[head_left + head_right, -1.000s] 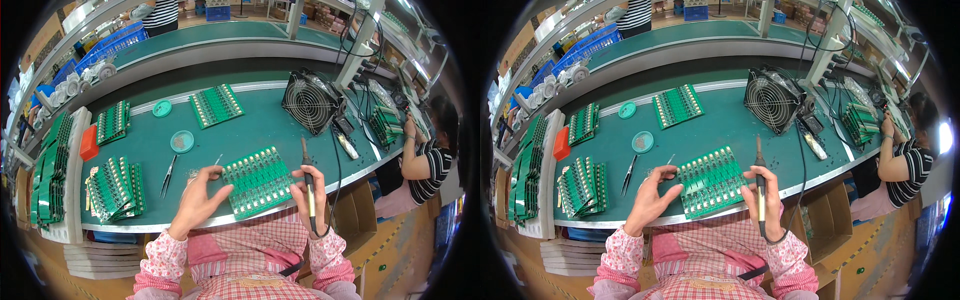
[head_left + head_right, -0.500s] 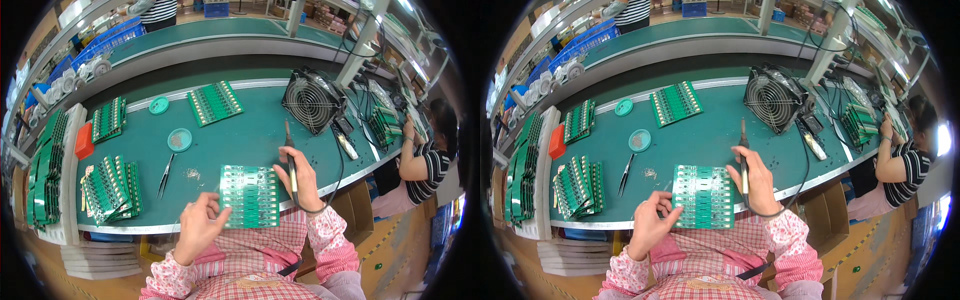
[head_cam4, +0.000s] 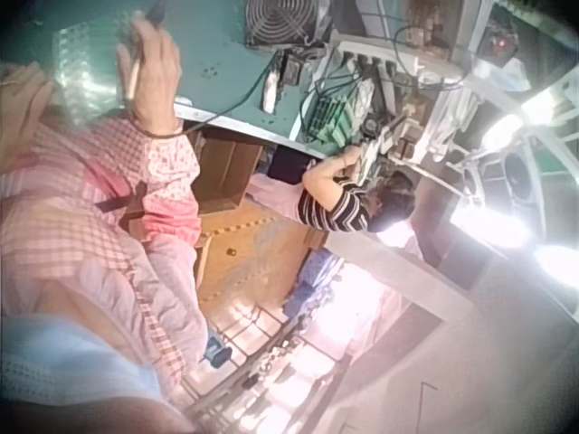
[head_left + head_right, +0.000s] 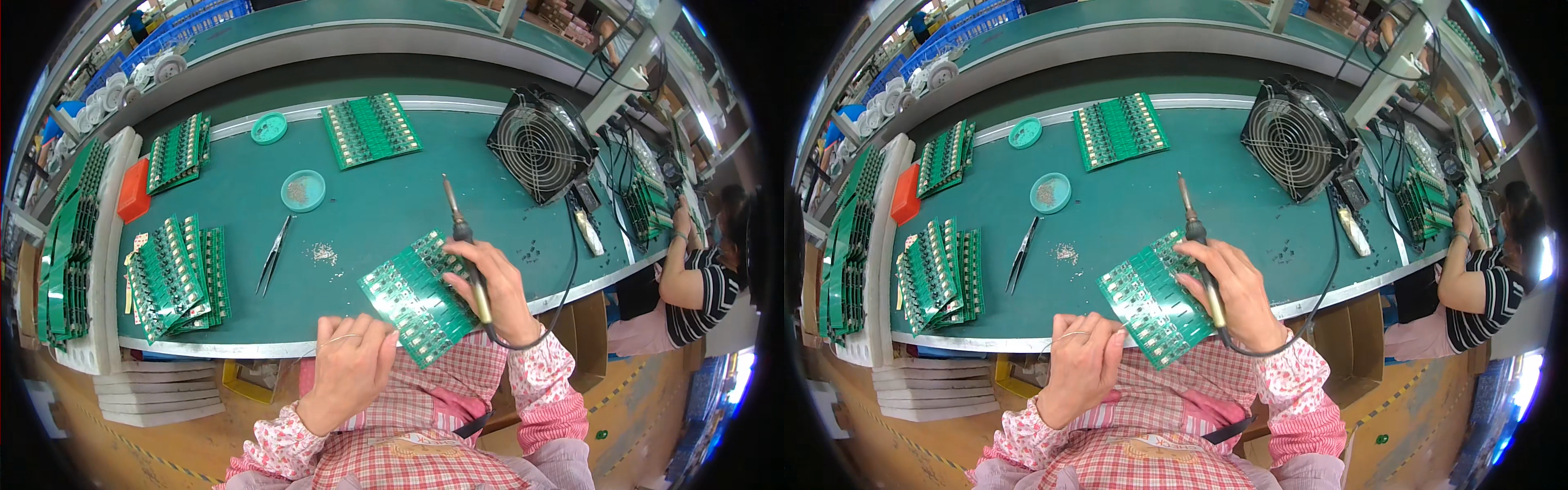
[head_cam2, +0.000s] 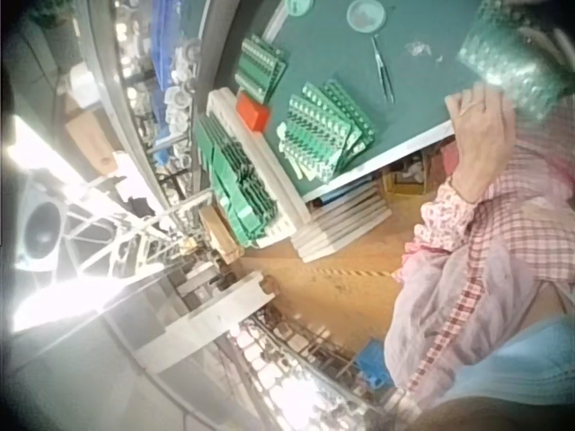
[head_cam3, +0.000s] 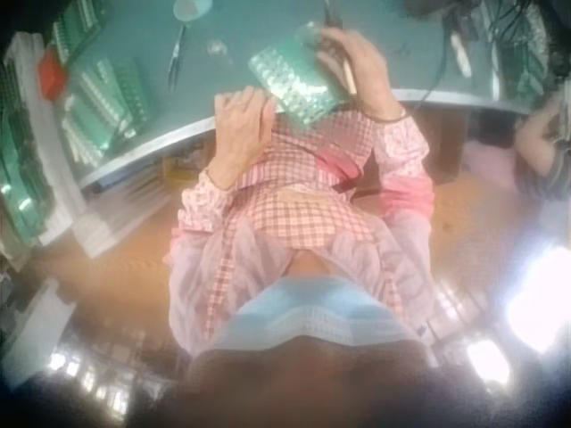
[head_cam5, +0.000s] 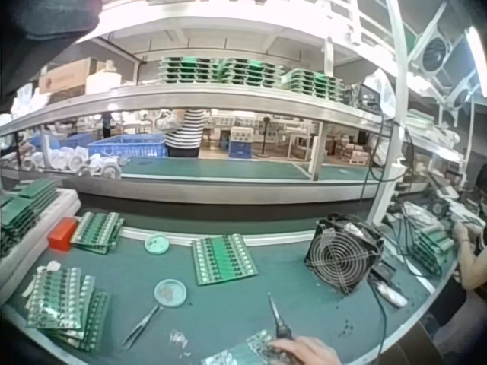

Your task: The person solders components onto circuit boards using a soldering iron and solder wire.

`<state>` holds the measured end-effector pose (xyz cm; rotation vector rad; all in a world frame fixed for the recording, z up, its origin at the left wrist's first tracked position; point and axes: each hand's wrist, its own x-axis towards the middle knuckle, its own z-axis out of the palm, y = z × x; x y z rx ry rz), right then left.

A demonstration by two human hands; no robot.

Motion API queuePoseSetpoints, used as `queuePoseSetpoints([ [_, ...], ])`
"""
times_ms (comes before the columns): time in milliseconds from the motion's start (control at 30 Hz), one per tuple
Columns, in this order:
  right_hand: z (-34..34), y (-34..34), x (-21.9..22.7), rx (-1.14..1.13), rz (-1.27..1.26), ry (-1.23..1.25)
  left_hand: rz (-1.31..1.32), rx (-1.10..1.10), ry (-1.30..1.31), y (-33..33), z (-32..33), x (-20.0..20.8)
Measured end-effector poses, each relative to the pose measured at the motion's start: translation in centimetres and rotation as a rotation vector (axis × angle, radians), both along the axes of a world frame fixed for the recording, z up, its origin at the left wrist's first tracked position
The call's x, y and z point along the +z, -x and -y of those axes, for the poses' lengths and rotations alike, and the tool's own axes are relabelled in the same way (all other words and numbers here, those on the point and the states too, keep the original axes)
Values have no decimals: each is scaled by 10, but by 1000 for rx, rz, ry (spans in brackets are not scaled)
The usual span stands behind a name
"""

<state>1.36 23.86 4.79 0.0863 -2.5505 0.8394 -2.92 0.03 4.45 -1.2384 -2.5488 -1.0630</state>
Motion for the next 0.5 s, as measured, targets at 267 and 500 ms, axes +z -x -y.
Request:
queuePoseSetpoints([
  [267, 38, -43, 6, 190, -32, -130, 33, -186, 60, 0, 0, 7],
  [500, 44, -54, -10, -58, -17, -113, 105, -208, -5, 19, 32, -4],
])
